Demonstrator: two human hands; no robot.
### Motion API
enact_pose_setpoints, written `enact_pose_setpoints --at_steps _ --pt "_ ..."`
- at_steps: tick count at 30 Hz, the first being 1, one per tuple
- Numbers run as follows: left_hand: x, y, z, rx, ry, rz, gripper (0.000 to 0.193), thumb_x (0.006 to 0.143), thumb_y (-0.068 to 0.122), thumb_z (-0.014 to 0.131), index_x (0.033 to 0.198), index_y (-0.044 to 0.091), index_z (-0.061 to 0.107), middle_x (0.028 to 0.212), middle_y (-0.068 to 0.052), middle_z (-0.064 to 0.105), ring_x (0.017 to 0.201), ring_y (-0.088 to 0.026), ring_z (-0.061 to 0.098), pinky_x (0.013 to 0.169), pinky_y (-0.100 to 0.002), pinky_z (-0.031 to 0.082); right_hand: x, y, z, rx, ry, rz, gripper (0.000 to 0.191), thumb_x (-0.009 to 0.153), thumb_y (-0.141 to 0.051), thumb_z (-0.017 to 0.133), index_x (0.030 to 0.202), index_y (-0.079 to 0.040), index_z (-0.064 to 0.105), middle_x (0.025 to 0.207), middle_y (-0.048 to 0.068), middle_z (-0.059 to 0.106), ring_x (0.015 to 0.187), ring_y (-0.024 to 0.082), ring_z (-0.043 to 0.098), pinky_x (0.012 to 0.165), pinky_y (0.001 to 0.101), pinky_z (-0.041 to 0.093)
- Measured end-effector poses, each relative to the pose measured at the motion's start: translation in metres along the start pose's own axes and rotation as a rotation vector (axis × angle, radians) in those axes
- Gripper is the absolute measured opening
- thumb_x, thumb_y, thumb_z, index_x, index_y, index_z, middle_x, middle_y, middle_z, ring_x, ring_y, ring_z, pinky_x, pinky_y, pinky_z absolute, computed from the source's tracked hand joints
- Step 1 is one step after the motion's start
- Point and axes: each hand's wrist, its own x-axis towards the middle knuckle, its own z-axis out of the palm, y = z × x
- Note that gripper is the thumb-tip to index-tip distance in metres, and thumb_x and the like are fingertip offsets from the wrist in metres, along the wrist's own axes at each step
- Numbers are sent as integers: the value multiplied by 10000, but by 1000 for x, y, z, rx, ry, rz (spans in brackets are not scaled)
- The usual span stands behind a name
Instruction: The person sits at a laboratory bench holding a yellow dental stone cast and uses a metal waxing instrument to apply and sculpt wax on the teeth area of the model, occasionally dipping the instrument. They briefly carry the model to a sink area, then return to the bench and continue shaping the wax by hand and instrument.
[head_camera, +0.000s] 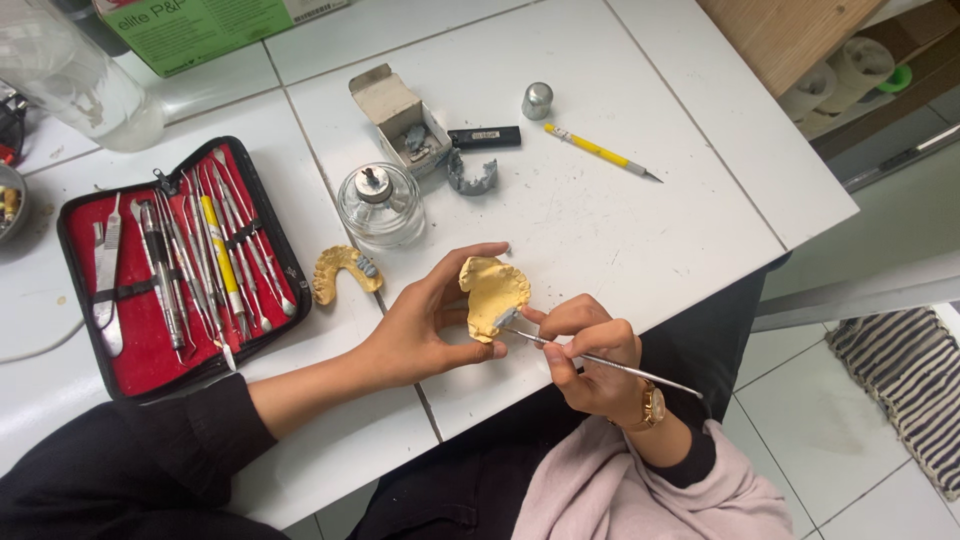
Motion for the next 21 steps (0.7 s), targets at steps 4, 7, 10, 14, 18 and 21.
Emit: enact_pose_setpoints --at_steps 4,7,10,14,18,21 --pt "2 2 0 5 -2 -10 895 803 125 848 1549 118 354 1454 -115 546 1341 -229 593 1128 -419 533 0 0 -1 41 26 17 305 957 75 557 1113 -123 387 885 96 625 841 145 602 1001 491 665" --pt "2 0 0 -4 0 -9 894 806 129 849 1550 121 354 1451 -120 549 1349 -230 589 1135 -418 535 -2 2 -2 13 13 12 312 949 78 566 1109 -121 388 887 99 635 840 142 605 981 482 666" --pt "3 -1 -1 24 1 -1 895 801 128 858 1541 122 355 1476 -118 524 1353 -231 584 1131 -419 527 -3 4 -2 34 22 28 305 947 76 559 1108 -122 391 880 91 629 842 137 589 1004 493 659" --pt "3 0 -1 10 4 -10 895 793 123 854 1541 129 363 1427 -130 580 1338 -233 604 1130 -415 535 -1 5 -3 20 18 21 301 957 68 561 1112 -118 381 901 100 632 864 147 600 1013 482 652" --pt "5 1 -1 1 2 25 887 794 113 852 1536 130 366 1439 -129 564 1346 -236 596 1131 -417 536 1 6 -2 30 33 15 296 949 69 563 1104 -118 393 883 93 627 846 142 601 999 473 664" --pt "6 -1 -1 6 12 27 885 790 120 856 1530 132 370 1442 -126 561 1336 -237 605 1119 -417 544 -1 5 -3 54 41 36 296 951 70 563 1105 -117 393 882 96 615 842 141 600 1000 476 662"
